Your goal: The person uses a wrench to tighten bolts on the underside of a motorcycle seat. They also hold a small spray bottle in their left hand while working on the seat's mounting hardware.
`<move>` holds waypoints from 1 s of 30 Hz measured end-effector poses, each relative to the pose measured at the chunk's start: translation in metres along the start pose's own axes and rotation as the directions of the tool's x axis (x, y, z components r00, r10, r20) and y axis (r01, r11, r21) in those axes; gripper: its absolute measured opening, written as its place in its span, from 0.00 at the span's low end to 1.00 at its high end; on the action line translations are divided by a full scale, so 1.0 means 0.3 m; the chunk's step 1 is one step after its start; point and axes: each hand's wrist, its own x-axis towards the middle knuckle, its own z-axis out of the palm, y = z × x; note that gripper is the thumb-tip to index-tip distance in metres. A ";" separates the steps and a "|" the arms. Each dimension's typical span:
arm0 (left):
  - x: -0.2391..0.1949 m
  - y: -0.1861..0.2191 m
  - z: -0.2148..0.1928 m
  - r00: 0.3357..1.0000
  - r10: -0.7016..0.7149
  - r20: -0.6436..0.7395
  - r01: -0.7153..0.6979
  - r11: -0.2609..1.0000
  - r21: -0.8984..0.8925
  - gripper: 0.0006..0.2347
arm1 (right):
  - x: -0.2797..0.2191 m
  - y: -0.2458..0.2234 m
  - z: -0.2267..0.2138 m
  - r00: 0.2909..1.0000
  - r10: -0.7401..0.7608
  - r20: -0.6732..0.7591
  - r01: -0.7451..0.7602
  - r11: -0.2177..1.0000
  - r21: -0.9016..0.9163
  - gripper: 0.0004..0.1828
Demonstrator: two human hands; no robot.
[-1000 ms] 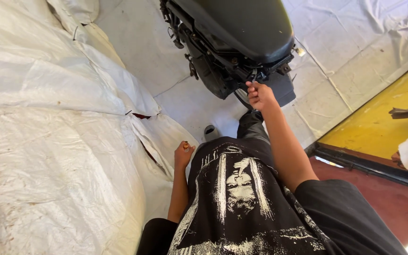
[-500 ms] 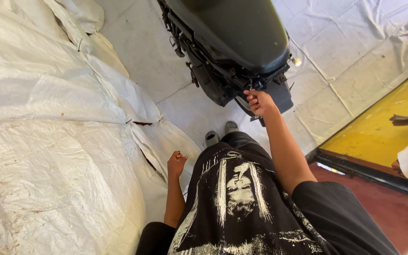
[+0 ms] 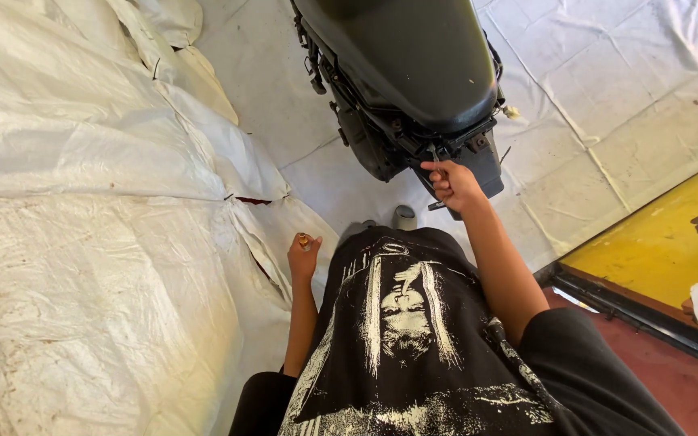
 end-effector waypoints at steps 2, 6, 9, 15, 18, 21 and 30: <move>0.009 -0.030 0.003 1.000 -0.005 -0.017 0.005 1.000 0.011 0.13 | 0.002 -0.002 -0.019 1.000 -0.009 0.011 0.009 1.000 0.018 0.20; 0.017 -0.095 0.016 0.999 0.012 -0.052 -0.010 0.999 0.038 0.14 | 0.102 -0.008 -0.071 0.997 -0.008 0.072 0.002 0.997 0.080 0.19; -0.012 -0.096 0.018 0.997 0.039 -0.059 -0.036 0.998 0.049 0.14 | 0.032 -0.007 -0.011 0.997 -0.065 0.039 0.067 0.997 -0.043 0.20; -0.042 -0.108 0.035 1.000 0.027 -0.002 -0.027 0.998 0.056 0.14 | 0.052 0.020 -0.047 0.996 -0.082 0.025 0.082 0.997 0.013 0.21; -0.011 -0.091 0.014 1.000 0.014 0.024 -0.017 0.995 0.096 0.15 | 0.075 0.010 -0.037 0.996 -0.086 -0.003 0.086 0.996 0.007 0.22; 0.067 -0.059 -0.018 0.999 0.048 0.021 -0.050 0.991 0.125 0.13 | -0.046 0.002 0.029 0.991 -0.133 -0.022 0.132 0.990 -0.042 0.21; 0.124 0.097 -0.007 0.988 0.154 0.024 -0.156 0.984 0.081 0.11 | 0.017 0.059 -0.046 0.946 -0.273 -0.172 0.202 0.916 -0.346 0.14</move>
